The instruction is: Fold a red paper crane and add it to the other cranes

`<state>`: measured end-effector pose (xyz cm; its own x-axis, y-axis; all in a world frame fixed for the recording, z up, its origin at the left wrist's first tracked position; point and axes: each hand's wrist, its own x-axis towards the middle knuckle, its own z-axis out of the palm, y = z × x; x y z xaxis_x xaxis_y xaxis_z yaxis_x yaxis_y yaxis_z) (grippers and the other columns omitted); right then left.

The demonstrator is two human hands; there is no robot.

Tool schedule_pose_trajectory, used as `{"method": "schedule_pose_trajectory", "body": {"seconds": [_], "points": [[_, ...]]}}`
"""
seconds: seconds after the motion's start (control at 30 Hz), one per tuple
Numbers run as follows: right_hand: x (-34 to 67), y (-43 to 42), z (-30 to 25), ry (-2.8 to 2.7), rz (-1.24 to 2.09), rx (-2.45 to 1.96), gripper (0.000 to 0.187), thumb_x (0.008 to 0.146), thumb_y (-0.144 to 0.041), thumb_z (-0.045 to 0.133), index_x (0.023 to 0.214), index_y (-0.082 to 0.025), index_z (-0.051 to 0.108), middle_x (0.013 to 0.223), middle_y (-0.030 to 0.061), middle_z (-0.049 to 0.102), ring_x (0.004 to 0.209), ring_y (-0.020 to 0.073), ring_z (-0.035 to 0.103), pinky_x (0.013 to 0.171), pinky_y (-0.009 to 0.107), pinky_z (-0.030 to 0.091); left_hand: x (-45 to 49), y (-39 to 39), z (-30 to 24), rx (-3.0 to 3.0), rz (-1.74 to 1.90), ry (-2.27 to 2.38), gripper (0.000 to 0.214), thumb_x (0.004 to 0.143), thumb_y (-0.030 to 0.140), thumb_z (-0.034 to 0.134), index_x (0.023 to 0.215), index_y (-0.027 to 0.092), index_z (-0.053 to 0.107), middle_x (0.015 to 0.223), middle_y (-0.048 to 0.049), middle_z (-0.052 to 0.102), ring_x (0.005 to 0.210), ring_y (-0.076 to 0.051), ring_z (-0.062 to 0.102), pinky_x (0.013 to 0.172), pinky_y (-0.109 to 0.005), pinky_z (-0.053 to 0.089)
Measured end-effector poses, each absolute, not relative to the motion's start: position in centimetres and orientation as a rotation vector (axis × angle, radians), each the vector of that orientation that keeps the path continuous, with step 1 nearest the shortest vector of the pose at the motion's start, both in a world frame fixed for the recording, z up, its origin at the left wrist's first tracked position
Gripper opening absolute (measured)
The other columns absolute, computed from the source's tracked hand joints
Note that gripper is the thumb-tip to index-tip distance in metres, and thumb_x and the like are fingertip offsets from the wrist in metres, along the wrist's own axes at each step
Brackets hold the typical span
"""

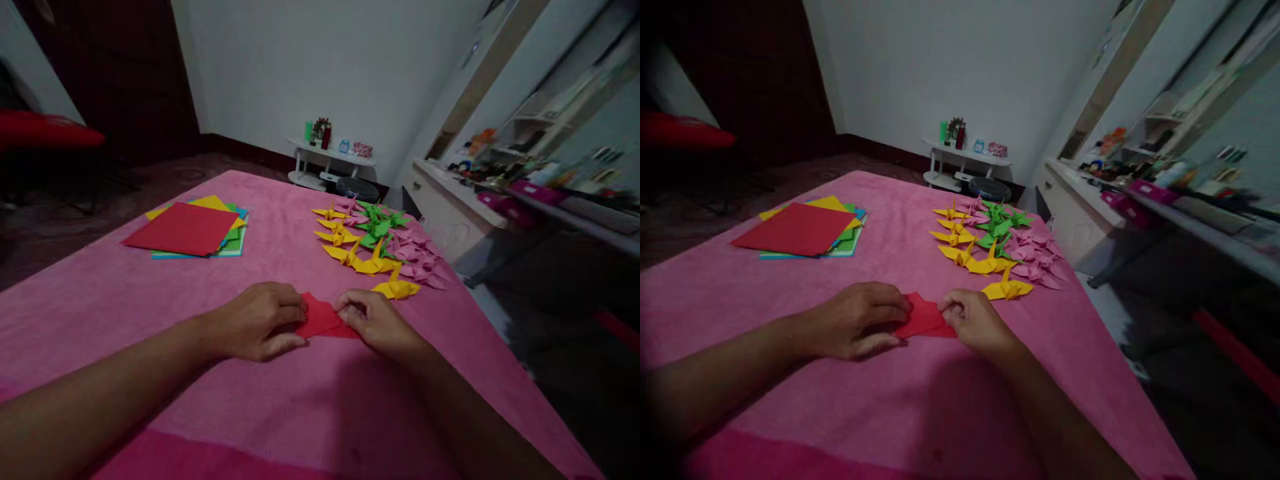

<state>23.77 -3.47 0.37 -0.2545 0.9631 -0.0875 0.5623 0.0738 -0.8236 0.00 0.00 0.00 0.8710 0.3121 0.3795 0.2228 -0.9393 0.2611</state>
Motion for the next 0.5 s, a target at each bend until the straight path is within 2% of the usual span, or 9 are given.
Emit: {"method": "schedule_pose_trajectory", "body": {"seconds": [0.17,0.37,0.5], "points": [[23.9,-3.8,0.0,-1.837,1.131,-1.491,0.006,0.070,-0.016,0.053,0.072,-0.014,0.058,0.057,-0.0056,0.038,0.050,0.0064,0.032,0.046,0.020,0.023,0.2,0.3,-0.7,2.776,0.667,0.566,0.022,0.088,0.021,0.043,0.095,0.016,0.063,0.087,-0.0068,0.063,0.077,-0.014,0.060,0.068,-0.024,0.046],[23.5,-3.8,0.6,-1.771,1.195,-1.541,0.007,0.064,-0.013,0.056,0.071,-0.014,0.057,0.055,-0.0064,0.041,0.049,0.0059,0.035,0.046,0.019,0.026,1.5,1.2,-0.5,2.810,0.606,0.703,0.026,0.087,0.022,0.047,0.109,0.022,0.060,0.101,-0.0044,0.060,0.079,-0.012,0.060,0.069,-0.022,0.046],[23.3,-3.8,0.6,-1.759,1.174,-1.614,0.011,0.061,-0.010,0.057,0.071,-0.015,0.056,0.053,-0.0068,0.043,0.048,0.0063,0.038,0.045,0.018,0.029,2.3,1.8,-0.1,2.957,0.545,0.643,0.024,0.087,0.024,0.046,0.104,0.024,0.063,0.092,-0.0026,0.063,0.072,-0.011,0.060,0.060,-0.020,0.042]]}}
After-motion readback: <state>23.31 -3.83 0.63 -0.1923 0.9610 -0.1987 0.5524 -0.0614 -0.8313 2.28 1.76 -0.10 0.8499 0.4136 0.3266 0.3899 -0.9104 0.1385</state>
